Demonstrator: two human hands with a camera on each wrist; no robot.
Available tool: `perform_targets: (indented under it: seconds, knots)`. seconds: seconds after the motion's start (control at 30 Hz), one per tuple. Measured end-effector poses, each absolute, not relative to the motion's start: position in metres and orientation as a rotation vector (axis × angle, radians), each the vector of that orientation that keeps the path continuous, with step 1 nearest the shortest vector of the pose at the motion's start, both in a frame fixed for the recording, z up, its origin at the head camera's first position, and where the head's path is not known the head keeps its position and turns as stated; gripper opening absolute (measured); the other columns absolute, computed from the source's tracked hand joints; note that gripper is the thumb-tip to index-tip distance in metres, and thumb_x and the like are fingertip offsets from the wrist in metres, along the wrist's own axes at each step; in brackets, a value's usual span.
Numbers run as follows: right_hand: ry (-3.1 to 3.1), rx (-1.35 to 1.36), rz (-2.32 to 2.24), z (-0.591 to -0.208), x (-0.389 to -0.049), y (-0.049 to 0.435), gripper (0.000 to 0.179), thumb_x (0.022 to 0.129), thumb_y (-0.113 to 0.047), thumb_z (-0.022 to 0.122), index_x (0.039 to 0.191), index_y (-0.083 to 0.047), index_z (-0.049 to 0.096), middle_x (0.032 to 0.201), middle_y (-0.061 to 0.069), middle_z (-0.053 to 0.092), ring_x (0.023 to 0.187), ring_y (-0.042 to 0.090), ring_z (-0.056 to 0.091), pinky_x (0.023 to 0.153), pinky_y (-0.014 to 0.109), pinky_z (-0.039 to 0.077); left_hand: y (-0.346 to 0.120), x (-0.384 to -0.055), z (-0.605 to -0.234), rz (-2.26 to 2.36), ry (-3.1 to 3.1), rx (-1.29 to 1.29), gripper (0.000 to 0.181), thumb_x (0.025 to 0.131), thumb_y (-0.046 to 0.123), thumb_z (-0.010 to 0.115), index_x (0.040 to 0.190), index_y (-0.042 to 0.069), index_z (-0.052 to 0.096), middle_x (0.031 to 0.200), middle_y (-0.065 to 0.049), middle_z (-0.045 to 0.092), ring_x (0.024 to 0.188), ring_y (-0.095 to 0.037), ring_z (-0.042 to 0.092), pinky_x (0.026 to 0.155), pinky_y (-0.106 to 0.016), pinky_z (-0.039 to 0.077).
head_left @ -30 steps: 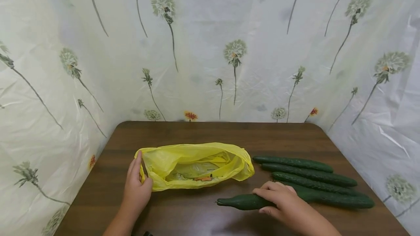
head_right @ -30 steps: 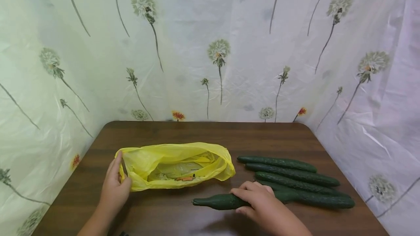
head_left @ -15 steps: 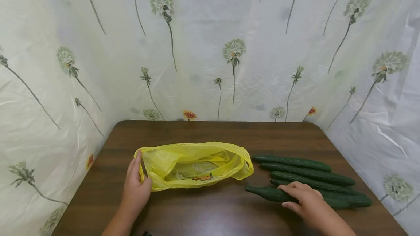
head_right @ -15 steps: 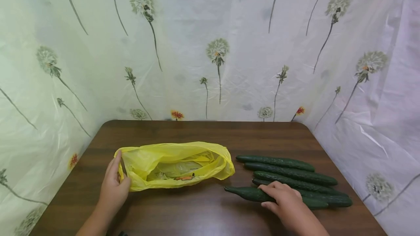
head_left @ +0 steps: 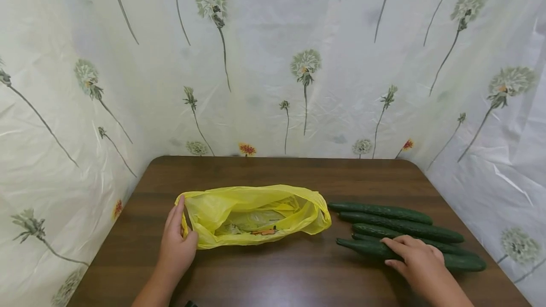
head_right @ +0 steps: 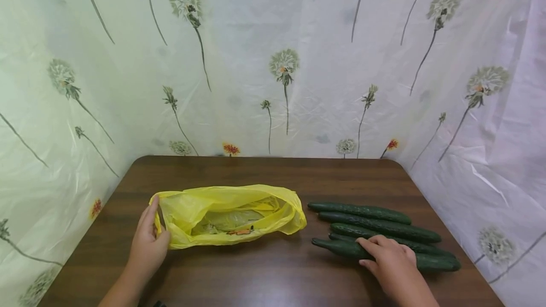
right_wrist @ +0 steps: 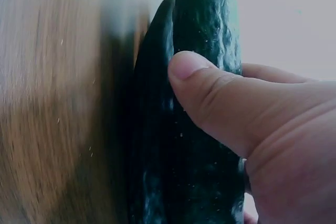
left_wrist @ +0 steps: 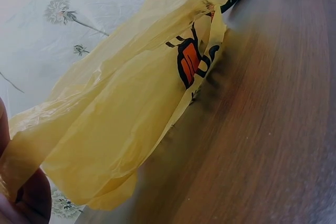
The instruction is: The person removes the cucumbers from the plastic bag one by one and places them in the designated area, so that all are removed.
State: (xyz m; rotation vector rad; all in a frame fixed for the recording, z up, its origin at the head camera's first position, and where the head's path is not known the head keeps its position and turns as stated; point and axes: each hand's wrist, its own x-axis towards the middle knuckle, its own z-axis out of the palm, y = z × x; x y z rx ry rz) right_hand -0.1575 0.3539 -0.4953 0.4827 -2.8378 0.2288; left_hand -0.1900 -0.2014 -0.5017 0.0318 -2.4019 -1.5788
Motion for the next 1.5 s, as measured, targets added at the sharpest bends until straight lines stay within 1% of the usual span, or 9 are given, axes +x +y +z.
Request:
perform_targets:
  seconds: [0.17,0.37,0.63,0.87,1.03,1.17,1.27,1.4,1.5]
  knots:
    - [-2.795,0.475,0.194,-0.497,-0.158,0.355,0.059,0.069,-0.02,0.095,0.124,-0.012,0.078,0.104,-0.007,0.07,0.079,0.009,0.062,0.063,0.022,0.042,-0.201,-0.189,-0.502,-1.58,-2.393,0.03,0.093,0.086,-0.01,0.049,0.169,0.02,0.02,0.17,-0.012,0.023,0.061,-0.009,0.028,0.053,-0.023,0.035]
    - [-2.87,0.37,0.159,-0.494,-0.153,0.355,0.056,0.073,-0.023,0.093,0.126,-0.015,0.077,0.105,-0.004,0.071,0.082,0.015,0.064,0.065,0.029,0.041,-0.201,-0.188,-0.5,-1.582,-2.405,0.019,0.094,0.086,-0.01,0.049,0.169,0.022,0.019,0.171,-0.012,0.022,0.061,-0.01,0.029,0.054,-0.023,0.035]
    - [-2.863,0.292,0.108,-0.498,-0.142,0.358,0.057,0.07,-0.023,0.095,0.125,-0.02,0.078,0.104,-0.005,0.067,0.075,0.011,0.059,0.063,0.029,0.031,-0.201,-0.185,-0.5,-1.569,-2.414,0.021,0.095,0.085,-0.01,0.05,0.169,0.022,0.019,0.171,-0.012,0.022,0.058,-0.009,0.028,0.052,-0.022,0.035]
    - [-2.958,0.222,0.237,-0.504,-0.14,0.352,0.06,0.069,-0.022,0.096,0.124,-0.018,0.073,0.108,0.004,0.068,0.088,0.026,0.063,0.059,0.038,0.045,-0.204,-0.185,-0.499,-1.528,-2.409,-0.013,0.094,0.086,-0.011,0.049,0.169,0.02,0.019,0.169,-0.012,0.025,0.063,-0.01,0.028,0.053,-0.024,0.034]
    - [-3.048,0.143,0.328,-0.505,-0.14,0.349,0.06,0.073,-0.024,0.094,0.128,-0.018,0.07,0.114,0.011,0.065,0.095,0.035,0.06,0.06,0.041,0.046,-0.205,-0.183,-0.5,-1.548,-2.414,0.01,0.093,0.086,-0.01,0.049,0.169,0.02,0.019,0.17,-0.012,0.024,0.061,-0.009,0.028,0.053,-0.023,0.035]
    - [-3.083,0.111,0.374,-0.506,-0.139,0.348,0.059,0.074,-0.028,0.094,0.127,-0.02,0.07,0.115,0.012,0.063,0.094,0.036,0.058,0.061,0.041,0.047,-0.204,-0.182,-0.501,-1.546,-2.418,0.04,0.091,0.086,-0.009,0.049,0.169,0.014,0.019,0.168,-0.015,0.025,0.066,-0.013,0.032,0.056,-0.022,0.035]
    - [-3.085,0.105,0.386,-0.507,-0.139,0.348,0.059,0.073,-0.03,0.094,0.125,-0.02,0.069,0.116,0.014,0.063,0.096,0.04,0.058,0.062,0.044,0.049,-0.204,-0.183,-0.501,-1.55,-2.412,0.04,0.09,0.086,-0.009,0.048,0.168,0.011,0.019,0.165,-0.019,0.026,0.09,-0.018,0.044,0.067,-0.02,0.038]
    - [-3.074,0.105,0.384,-0.508,-0.139,0.348,0.06,0.073,-0.033,0.094,0.124,-0.018,0.068,0.12,0.017,0.063,0.1,0.044,0.059,0.066,0.05,0.051,-0.203,-0.185,-0.502,-1.576,-2.389,0.045,0.087,0.085,-0.01,0.046,0.167,0.012,0.024,0.158,-0.02,0.031,0.11,-0.026,0.041,0.073,-0.02,0.038]
    - [-3.107,0.104,0.394,-0.506,-0.141,0.346,0.064,0.073,-0.041,0.093,0.126,-0.015,0.068,0.121,0.017,0.062,0.101,0.043,0.059,0.069,0.052,0.052,-0.205,-0.184,-0.501,-1.54,-2.374,0.08,0.081,0.085,-0.01,0.048,0.162,0.011,0.033,0.152,-0.019,0.034,0.095,-0.027,0.044,0.066,-0.021,0.041]
